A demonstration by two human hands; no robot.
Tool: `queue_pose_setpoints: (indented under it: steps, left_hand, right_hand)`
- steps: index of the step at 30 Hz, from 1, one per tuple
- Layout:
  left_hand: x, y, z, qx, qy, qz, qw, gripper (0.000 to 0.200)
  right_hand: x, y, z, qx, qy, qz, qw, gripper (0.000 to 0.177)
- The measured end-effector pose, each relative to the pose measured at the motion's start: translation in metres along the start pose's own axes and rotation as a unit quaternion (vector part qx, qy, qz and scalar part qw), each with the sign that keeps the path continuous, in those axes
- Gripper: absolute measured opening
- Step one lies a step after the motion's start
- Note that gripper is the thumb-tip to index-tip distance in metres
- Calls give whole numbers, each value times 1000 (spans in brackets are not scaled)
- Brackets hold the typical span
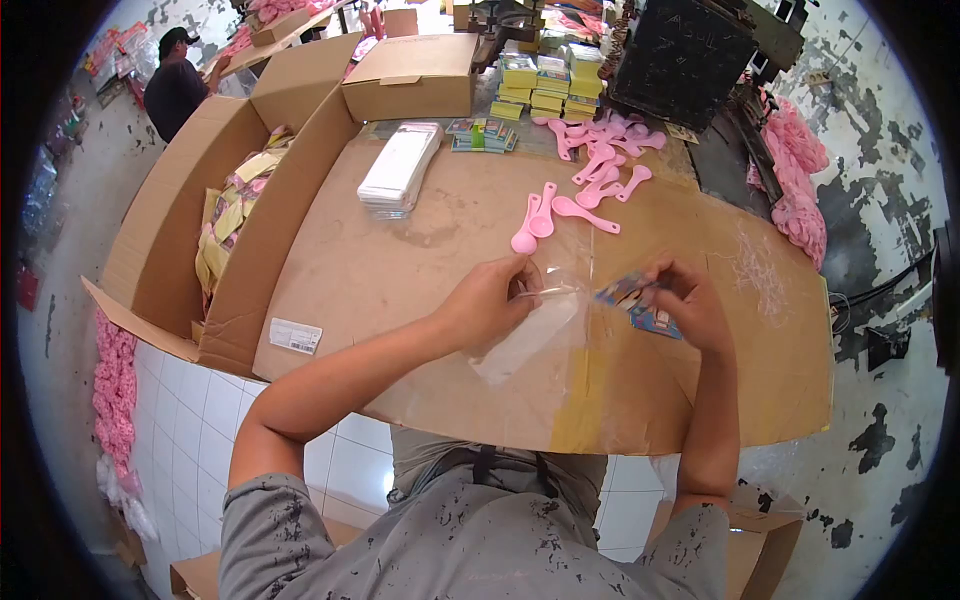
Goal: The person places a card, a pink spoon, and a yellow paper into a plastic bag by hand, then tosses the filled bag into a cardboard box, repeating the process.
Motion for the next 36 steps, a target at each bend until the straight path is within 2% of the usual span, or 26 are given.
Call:
queue_pose_setpoints:
  steps: [3, 6, 9, 12, 15, 18, 21, 24, 27, 30, 33, 36]
  left_hand:
    - [-5, 0, -4, -95, 57, 19, 994, 40]
    - [-6, -9, -3, -176, 82, 31, 980, 50]
    - [-5, -17, 0, -243, 20, 1, 970, 50]
    - [-4, -15, -2, -193, 18, 2, 981, 43]
    - [-3, -21, -10, -114, 59, 46, 991, 34]
    - [-1, -26, -24, -243, 56, 20, 968, 23]
    - [-5, -9, -30, -353, -15, -29, 935, 19]
    - [-8, -4, -26, -368, -43, -31, 928, 21]
    - [-8, -7, -17, -363, -36, -24, 931, 20]
    - [-8, -11, -9, -330, -51, -21, 942, 22]
    - [-10, -7, -8, -327, -53, -46, 942, 22]
    - [-10, -10, -4, -327, -49, -23, 943, 19]
  right_hand:
    - [1, -2, 42, -53, -147, -55, 986, 14]
    - [1, 1, 67, -82, -189, -48, 977, 16]
    - [2, 5, 79, -110, -199, -75, 971, 17]
    - [3, 13, 84, -165, -171, -56, 970, 19]
    - [5, 23, 81, -199, -151, -51, 967, 22]
    - [5, 31, 77, -150, -115, -22, 982, 24]
    - [6, 17, 68, -235, -70, -94, 965, 29]
    - [7, 18, 53, -93, 110, 11, 990, 35]
    - [7, 10, 50, -15, 142, -47, 989, 43]
    - [4, 8, 54, 6, 136, -104, 985, 41]
    - [2, 9, 57, -1, 127, -119, 985, 40]
    - [1, 13, 60, -23, 73, -91, 993, 41]
Point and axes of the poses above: each hand's wrist, its own x-axis towards the middle knuckle, its own z-axis out of the palm, y = z × x, the point moved 6 cm from there along x, towards the middle knuckle, and after that the axes turned 11 degrees about x, right-handed, at the moved point
